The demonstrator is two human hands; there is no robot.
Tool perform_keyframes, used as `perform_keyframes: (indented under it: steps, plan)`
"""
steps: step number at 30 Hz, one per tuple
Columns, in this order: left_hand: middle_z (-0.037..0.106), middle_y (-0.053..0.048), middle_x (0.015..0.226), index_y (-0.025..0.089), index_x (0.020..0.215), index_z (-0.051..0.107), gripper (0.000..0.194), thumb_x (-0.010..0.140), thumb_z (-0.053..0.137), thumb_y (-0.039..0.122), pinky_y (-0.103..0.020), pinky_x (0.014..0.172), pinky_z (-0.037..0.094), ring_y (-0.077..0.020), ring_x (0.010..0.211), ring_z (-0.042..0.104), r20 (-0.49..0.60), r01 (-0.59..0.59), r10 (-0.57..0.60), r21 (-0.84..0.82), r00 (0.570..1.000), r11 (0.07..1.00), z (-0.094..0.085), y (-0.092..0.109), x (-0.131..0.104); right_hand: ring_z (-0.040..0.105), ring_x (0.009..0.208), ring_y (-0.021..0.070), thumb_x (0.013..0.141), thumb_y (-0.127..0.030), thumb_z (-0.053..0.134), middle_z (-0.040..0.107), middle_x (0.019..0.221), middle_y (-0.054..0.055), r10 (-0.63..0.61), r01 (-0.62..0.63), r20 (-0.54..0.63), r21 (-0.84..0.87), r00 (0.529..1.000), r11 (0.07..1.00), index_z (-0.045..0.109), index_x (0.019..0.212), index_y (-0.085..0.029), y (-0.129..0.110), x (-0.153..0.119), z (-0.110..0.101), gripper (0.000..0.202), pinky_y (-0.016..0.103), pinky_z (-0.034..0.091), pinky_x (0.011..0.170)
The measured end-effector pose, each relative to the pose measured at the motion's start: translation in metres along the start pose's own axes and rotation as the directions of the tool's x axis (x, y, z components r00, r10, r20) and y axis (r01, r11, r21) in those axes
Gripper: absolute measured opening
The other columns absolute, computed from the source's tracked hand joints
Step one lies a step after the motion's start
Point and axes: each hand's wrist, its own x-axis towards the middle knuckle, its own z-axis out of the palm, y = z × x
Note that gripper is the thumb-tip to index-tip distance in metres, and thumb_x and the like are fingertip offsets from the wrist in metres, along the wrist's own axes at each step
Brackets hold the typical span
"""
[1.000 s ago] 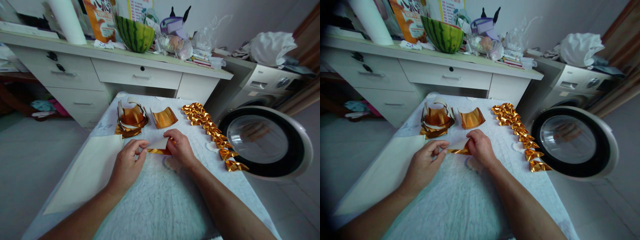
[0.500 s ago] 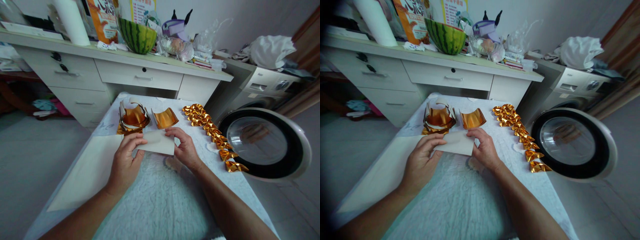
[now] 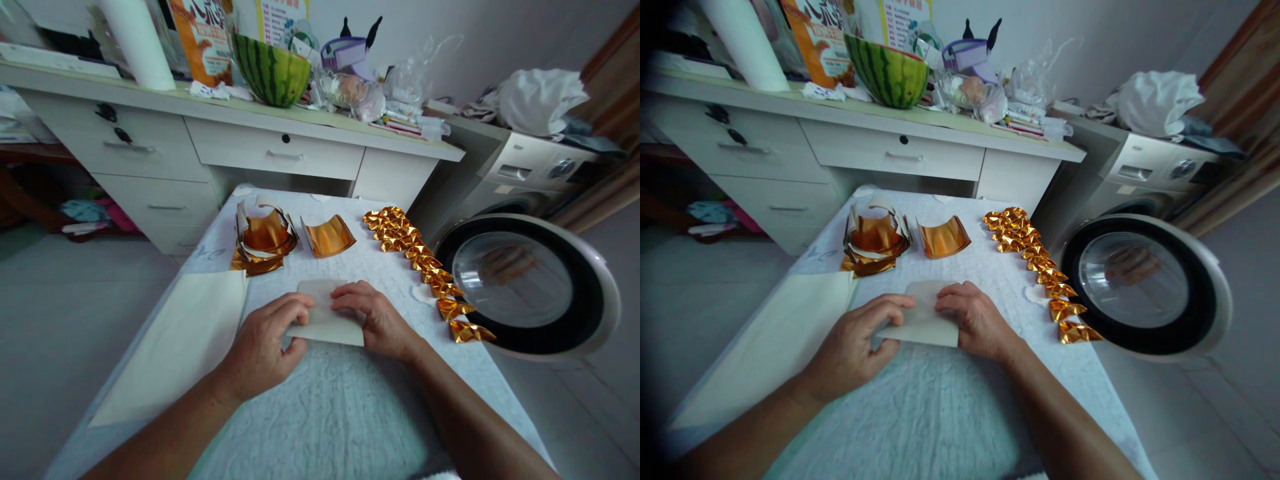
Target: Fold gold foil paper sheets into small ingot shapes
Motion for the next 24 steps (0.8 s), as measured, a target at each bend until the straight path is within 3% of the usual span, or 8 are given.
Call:
perform_keyframes:
  steps: [3, 7, 10, 14, 19, 24]
  plan:
    - [0.067, 0.000, 0.091, 0.023, 0.082, 0.046, 0.019, 0.072, 0.047, 0.007, -0.029, 0.076, 0.050, -0.0161, 0.085, 0.065, 0.077, 0.062, -0.059, -0.031, 0.995, 0.998, 0.000, 0.000, 0.000, 0.063, 0.094, 0.0223, 0.073, -0.018, 0.067, 0.069, 0.104, 0.007, 0.002, -0.003, 0.090, 0.013, 0.996, 1.000, 0.066, 0.098, -0.020, -0.004, 0.001, -0.002, 0.025, 0.037, 0.046, 0.086]
    - [0.057, 0.006, 0.067, 0.023, 0.080, 0.048, 0.007, 0.082, 0.046, 0.016, -0.025, 0.061, 0.044, -0.0127, 0.061, 0.059, 0.111, 0.153, -0.155, 0.027, 0.982, 0.988, 0.001, 0.002, 0.001, 0.061, 0.085, 0.0195, 0.080, -0.024, 0.064, 0.070, 0.090, 0.004, 0.068, -0.078, 0.131, 0.072, 0.989, 0.994, 0.067, 0.094, -0.020, -0.009, 0.001, -0.007, 0.015, 0.034, 0.045, 0.082]
    - [0.055, 0.007, 0.064, 0.023, 0.082, 0.048, 0.006, 0.087, 0.046, 0.022, -0.024, 0.056, 0.040, -0.0123, 0.058, 0.058, 0.097, 0.197, -0.203, 0.061, 0.974, 0.978, 0.002, 0.001, 0.003, 0.059, 0.079, 0.0174, 0.086, -0.033, 0.062, 0.066, 0.080, 0.002, 0.162, -0.185, 0.121, 0.209, 0.979, 0.960, 0.068, 0.092, -0.019, -0.009, -0.003, -0.009, 0.016, 0.030, 0.045, 0.074]
    - [0.062, 0.005, 0.071, 0.024, 0.088, 0.051, 0.006, 0.090, 0.046, 0.025, -0.024, 0.059, 0.043, -0.0136, 0.064, 0.064, 0.097, 0.252, -0.256, 0.057, 0.962, 0.966, 0.006, -0.002, 0.004, 0.058, 0.076, 0.0159, 0.091, -0.036, 0.056, 0.064, 0.079, 0.002, 0.272, -0.281, 0.072, 0.301, 0.960, 0.911, 0.067, 0.085, -0.019, -0.003, -0.004, -0.006, 0.021, 0.028, 0.044, 0.069]
    - [0.068, 0.003, 0.075, 0.025, 0.095, 0.056, 0.010, 0.089, 0.048, 0.026, -0.023, 0.055, 0.043, -0.0151, 0.065, 0.066, 0.082, 0.304, -0.312, 0.100, 0.946, 0.947, 0.010, -0.005, 0.005, 0.056, 0.087, 0.0180, 0.092, -0.029, 0.057, 0.064, 0.087, 0.003, 0.238, -0.228, -0.050, 0.145, 0.970, 0.963, 0.064, 0.083, -0.020, 0.006, 0.000, 0.006, 0.015, 0.035, 0.042, 0.084]
    - [0.070, 0.001, 0.079, 0.024, 0.099, 0.058, 0.014, 0.087, 0.050, 0.026, -0.025, 0.057, 0.045, -0.0169, 0.069, 0.067, 0.032, 0.351, -0.363, 0.181, 0.931, 0.919, 0.014, -0.007, 0.006, 0.050, 0.102, 0.0237, 0.083, -0.025, 0.067, 0.060, 0.107, 0.007, 0.316, -0.326, -0.184, -0.028, 0.931, 0.945, 0.063, 0.091, -0.021, 0.011, 0.000, 0.018, 0.010, 0.040, 0.040, 0.090]
